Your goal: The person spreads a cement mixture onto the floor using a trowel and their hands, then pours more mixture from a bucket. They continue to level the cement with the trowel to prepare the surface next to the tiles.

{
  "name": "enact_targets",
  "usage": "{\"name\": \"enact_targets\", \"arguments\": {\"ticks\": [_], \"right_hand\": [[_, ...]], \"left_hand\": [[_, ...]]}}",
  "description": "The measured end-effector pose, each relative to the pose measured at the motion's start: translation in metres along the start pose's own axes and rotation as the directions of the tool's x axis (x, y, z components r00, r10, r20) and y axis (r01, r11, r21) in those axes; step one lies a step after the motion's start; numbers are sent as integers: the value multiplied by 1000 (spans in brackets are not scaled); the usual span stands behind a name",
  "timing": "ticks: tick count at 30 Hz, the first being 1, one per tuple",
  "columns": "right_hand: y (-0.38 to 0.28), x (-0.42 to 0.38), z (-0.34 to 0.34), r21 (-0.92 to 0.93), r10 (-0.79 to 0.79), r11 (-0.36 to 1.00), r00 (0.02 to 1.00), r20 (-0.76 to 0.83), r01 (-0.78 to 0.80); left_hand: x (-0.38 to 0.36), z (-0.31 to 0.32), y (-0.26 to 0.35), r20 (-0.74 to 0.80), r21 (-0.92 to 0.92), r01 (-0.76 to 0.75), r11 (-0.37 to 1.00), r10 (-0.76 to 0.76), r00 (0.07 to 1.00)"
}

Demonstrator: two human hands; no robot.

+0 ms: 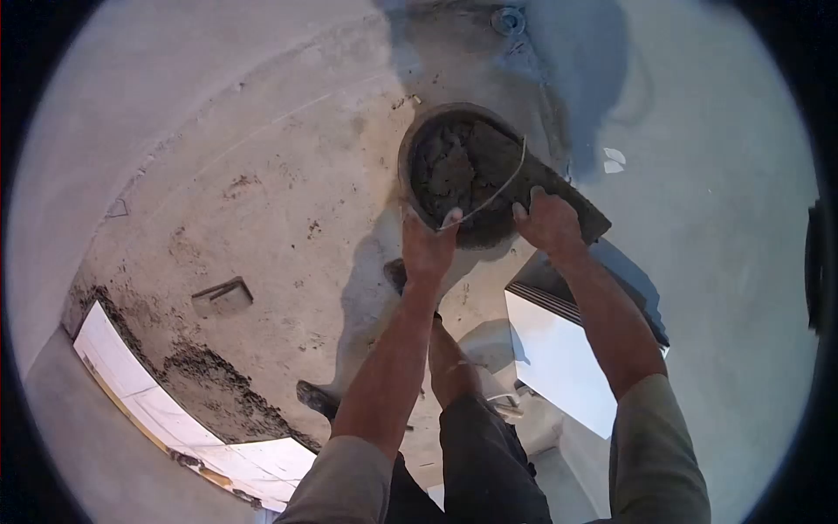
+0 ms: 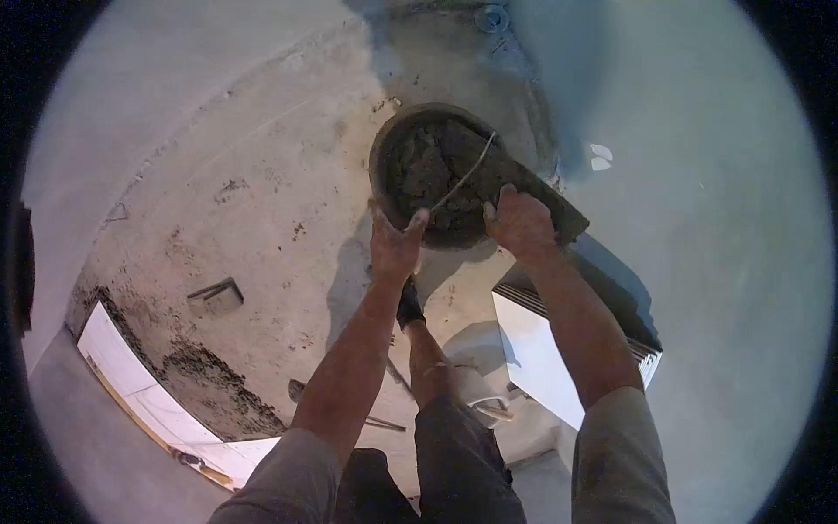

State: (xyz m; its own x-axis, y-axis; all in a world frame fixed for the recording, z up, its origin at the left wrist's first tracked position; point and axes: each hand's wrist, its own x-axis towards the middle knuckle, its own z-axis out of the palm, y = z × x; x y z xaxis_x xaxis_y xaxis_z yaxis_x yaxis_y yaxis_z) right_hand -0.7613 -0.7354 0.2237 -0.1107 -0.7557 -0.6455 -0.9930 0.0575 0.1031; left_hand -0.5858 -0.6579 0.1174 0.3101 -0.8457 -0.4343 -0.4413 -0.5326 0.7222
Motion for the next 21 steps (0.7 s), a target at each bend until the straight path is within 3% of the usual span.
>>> {"name": "enact_targets", "arguments": {"ticks": [1, 2, 3, 4, 5, 7, 11, 14, 16, 20, 21], "right_hand": [[0, 9, -1, -11, -45, 999, 999, -4, 45], [5, 13, -4, -11, -78, 997, 996, 33, 79], [6, 15, -5, -24, -85, 996, 995, 48, 86], [4, 16, -8, -35, -79, 996, 994, 72, 82], [3, 17, -12, -43, -73, 996, 993, 88, 77], [2, 17, -15, -30, -70, 997, 992, 107, 74], [-6, 12, -20, -13, -28, 999, 991, 130, 30], [4, 1, -22, -41, 0, 999, 994, 112, 4], [6, -13, -30, -65, -21, 997, 987, 157, 32], [-14, -26, -32, -133, -95, 981, 950, 298, 140], [-24, -25, -32, -138, -106, 978, 948, 300, 154]], "left_hand": [[10, 13, 1, -188, -1, -12, 1000, 12, 982], [19, 15, -3, -186, -2, 12, 1000, -12, 983], [32, 0, 3, -106, -161, 252, 954, -270, 957], [44, -9, 5, 9, -299, 470, 830, -490, 872], [50, -13, 4, 8, -309, 471, 826, -492, 870], [54, -19, -10, 138, -164, 369, 915, -349, 927], [60, -15, -29, 215, -191, 423, 886, -383, 898], [50, -29, -24, 270, -200, 368, 908, -310, 912], [39, -30, -33, 259, -327, 395, 859, -320, 911], [8, -24, -70, 213, -394, 453, 800, -400, 892], [3, -32, -67, 197, -485, 480, 731, -443, 874]]}}
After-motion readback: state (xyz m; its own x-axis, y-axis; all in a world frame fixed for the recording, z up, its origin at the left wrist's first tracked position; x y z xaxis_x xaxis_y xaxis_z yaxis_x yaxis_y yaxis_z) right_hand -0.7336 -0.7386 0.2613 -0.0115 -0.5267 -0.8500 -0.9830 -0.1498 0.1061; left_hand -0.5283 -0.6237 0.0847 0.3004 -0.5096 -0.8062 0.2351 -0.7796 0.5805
